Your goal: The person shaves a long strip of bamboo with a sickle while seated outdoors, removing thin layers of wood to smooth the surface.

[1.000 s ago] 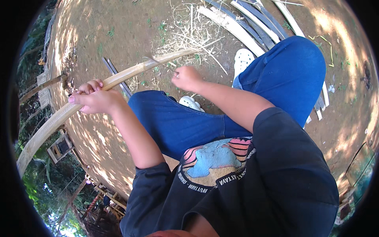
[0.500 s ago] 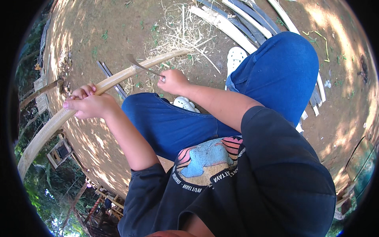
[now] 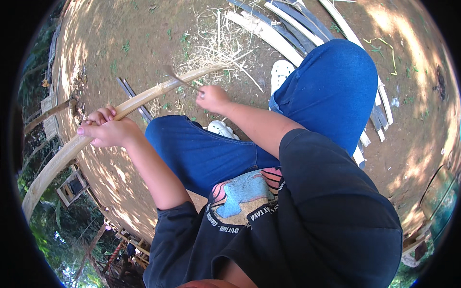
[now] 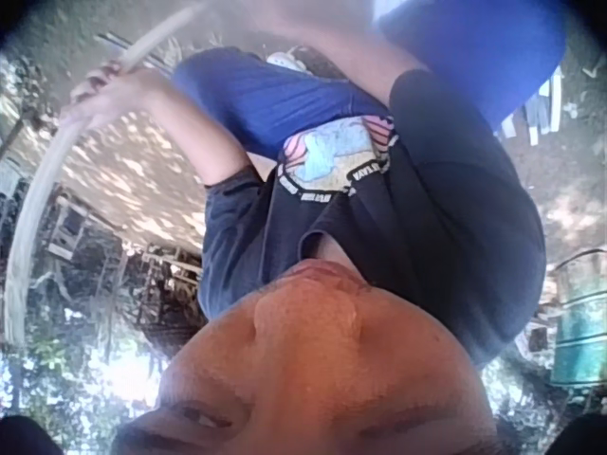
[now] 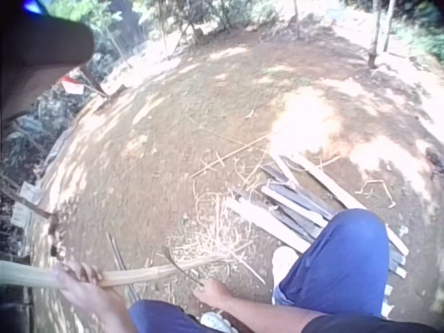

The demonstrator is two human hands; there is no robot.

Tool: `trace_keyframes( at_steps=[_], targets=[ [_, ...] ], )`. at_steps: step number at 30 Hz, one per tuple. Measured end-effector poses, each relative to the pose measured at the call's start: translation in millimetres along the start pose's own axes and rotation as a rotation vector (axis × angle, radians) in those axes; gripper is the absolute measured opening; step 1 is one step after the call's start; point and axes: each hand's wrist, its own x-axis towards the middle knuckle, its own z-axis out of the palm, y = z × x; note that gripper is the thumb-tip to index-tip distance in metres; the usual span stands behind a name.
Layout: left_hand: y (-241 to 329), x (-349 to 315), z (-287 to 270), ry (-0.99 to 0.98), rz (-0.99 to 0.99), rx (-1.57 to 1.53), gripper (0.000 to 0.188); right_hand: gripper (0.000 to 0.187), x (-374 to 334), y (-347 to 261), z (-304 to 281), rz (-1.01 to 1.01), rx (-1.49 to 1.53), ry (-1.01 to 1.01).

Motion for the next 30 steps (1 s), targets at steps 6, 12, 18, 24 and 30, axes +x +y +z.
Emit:
trace_keyframes(
  at_steps=[6, 12, 18, 24, 30],
  targets=[
    [1, 2, -5, -0.02, 0.006, 0.014, 0.048, 0.02, 9, 43, -2, 0.142, -0.067, 0.031],
    [-7, 18, 8, 0.04, -0.075, 0.059, 0.045, 0.02, -20, -54, -2, -0.187, 0.175, -0.025],
    [-46, 68, 1, 0.087, -0.143, 0.145, 0.038, 0.02, 3, 30, -8, 0.025, 0.022, 0.003],
    [-75, 100, -12, 0.091, -0.179, 0.199, 0.039, 0.02, -16, -50, -5, -0.041, 0.121, -0.153],
    [-80, 106, -5, 0.081, -0.19, 0.195, 0.042, 0.017, -8, 39, -12, 0.143, -0.017, -0.08]
  ],
)
